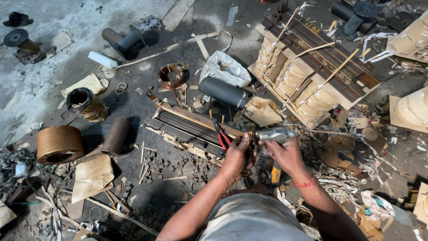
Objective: The person walks across a cluttered factory floor to a loom machine, then uses pliers to grip and cut a thin wire and a hammer to tap and seat a metal fitting on the machine frame. They reposition the fitting, hammer it repeatedly, and adjust the part with pliers while working around the machine.
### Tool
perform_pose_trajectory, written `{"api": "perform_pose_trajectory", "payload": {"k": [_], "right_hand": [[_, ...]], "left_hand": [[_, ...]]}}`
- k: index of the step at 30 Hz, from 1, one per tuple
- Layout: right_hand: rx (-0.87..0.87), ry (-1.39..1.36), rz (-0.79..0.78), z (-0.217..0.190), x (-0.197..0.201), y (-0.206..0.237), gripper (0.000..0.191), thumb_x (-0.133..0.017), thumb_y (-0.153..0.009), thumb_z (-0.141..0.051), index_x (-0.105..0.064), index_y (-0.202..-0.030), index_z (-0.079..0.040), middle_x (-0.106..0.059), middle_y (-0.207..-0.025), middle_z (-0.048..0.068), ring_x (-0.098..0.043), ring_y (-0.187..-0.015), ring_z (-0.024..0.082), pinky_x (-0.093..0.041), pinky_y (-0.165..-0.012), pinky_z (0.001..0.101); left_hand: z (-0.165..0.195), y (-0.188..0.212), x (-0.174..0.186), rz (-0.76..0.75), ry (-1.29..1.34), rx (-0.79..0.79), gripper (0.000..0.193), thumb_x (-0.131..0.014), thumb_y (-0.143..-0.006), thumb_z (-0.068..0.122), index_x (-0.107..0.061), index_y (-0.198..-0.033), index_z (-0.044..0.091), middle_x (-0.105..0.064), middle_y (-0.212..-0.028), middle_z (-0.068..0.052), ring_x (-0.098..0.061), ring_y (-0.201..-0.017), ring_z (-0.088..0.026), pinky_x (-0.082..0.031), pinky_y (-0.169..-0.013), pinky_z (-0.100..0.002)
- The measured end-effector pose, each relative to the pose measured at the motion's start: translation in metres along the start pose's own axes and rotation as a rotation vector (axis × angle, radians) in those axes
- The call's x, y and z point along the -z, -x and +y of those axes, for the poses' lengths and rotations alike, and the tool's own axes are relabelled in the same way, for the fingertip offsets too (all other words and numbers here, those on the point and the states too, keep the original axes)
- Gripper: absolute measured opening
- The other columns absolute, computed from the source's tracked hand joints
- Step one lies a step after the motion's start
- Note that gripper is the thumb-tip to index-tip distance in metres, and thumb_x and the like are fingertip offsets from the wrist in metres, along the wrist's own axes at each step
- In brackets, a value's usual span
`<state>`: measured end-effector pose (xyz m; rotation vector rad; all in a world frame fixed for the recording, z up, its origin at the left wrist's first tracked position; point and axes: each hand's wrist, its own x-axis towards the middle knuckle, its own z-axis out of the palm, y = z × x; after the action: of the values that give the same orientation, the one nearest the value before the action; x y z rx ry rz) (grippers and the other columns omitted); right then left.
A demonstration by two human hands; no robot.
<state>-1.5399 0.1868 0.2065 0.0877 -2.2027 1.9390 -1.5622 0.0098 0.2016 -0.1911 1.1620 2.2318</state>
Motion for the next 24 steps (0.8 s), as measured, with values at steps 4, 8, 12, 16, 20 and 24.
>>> {"api": "perform_pose_trajectory", "payload": {"k": [4,8,12,16,20,24], "right_hand": [[-0.350,-0.502,-0.042,0.020,0.008,-0.001,0.015,-0.065,-0.098,-0.011,-0.067,-0.111,-0.003,-0.070,-0.082,0.013,-0.058,-0.054,0.013,-0.040,-0.044,0.0247],[-0.435,-0.440,-0.067,0.021,0.014,0.001,0.018,-0.062,-0.098,-0.016,-0.064,-0.111,-0.003,-0.071,-0.079,0.013,-0.063,-0.057,0.016,-0.042,-0.045,0.0260],[-0.389,-0.446,-0.083,0.011,0.013,0.003,0.015,-0.066,-0.095,-0.012,-0.066,-0.108,-0.004,-0.072,-0.082,0.011,-0.062,-0.059,0.014,-0.042,-0.045,0.0244],[-0.261,-0.429,-0.047,0.003,0.004,0.005,0.021,-0.074,-0.090,0.001,-0.070,-0.110,-0.002,-0.070,-0.083,0.007,-0.058,-0.060,0.010,-0.041,-0.048,0.0224],[-0.143,-0.125,0.101,0.001,-0.002,0.010,0.033,-0.076,-0.086,0.009,-0.072,-0.117,-0.001,-0.073,-0.091,0.003,-0.059,-0.067,0.006,-0.045,-0.053,0.0210],[-0.142,-0.221,0.040,0.005,0.002,0.011,0.032,-0.070,-0.089,-0.001,-0.070,-0.121,-0.003,-0.073,-0.085,0.004,-0.058,-0.061,0.008,-0.043,-0.049,0.0212]], "left_hand": [[-0.014,-0.009,0.003,0.020,-0.086,-0.106,0.039,-0.052,-0.104,0.043,-0.059,-0.109,0.005,-0.057,-0.067,-0.002,-0.045,-0.045,-0.010,-0.034,-0.040,-0.026],[-0.019,-0.016,0.017,0.013,-0.541,-0.466,0.040,-0.052,-0.110,0.040,-0.059,-0.101,0.002,-0.054,-0.074,0.001,-0.049,-0.062,-0.007,-0.042,-0.053,-0.026],[-0.017,-0.018,0.023,-0.024,-0.525,-0.440,0.038,-0.052,-0.109,0.039,-0.057,-0.101,0.002,-0.053,-0.073,0.001,-0.048,-0.063,-0.008,-0.040,-0.054,-0.026],[-0.017,-0.013,0.010,0.010,-0.240,-0.201,0.036,-0.052,-0.106,0.041,-0.058,-0.105,0.006,-0.055,-0.069,-0.001,-0.044,-0.051,-0.009,-0.033,-0.044,-0.026],[-0.015,-0.004,-0.003,-0.052,0.170,0.094,0.038,-0.054,-0.107,0.046,-0.053,-0.104,0.008,-0.055,-0.069,0.000,-0.040,-0.044,-0.007,-0.027,-0.037,-0.024],[-0.011,-0.001,-0.004,-0.074,0.170,0.051,0.039,-0.052,-0.106,0.046,-0.055,-0.104,0.007,-0.058,-0.071,-0.002,-0.043,-0.048,-0.008,-0.030,-0.040,-0.024]]}}
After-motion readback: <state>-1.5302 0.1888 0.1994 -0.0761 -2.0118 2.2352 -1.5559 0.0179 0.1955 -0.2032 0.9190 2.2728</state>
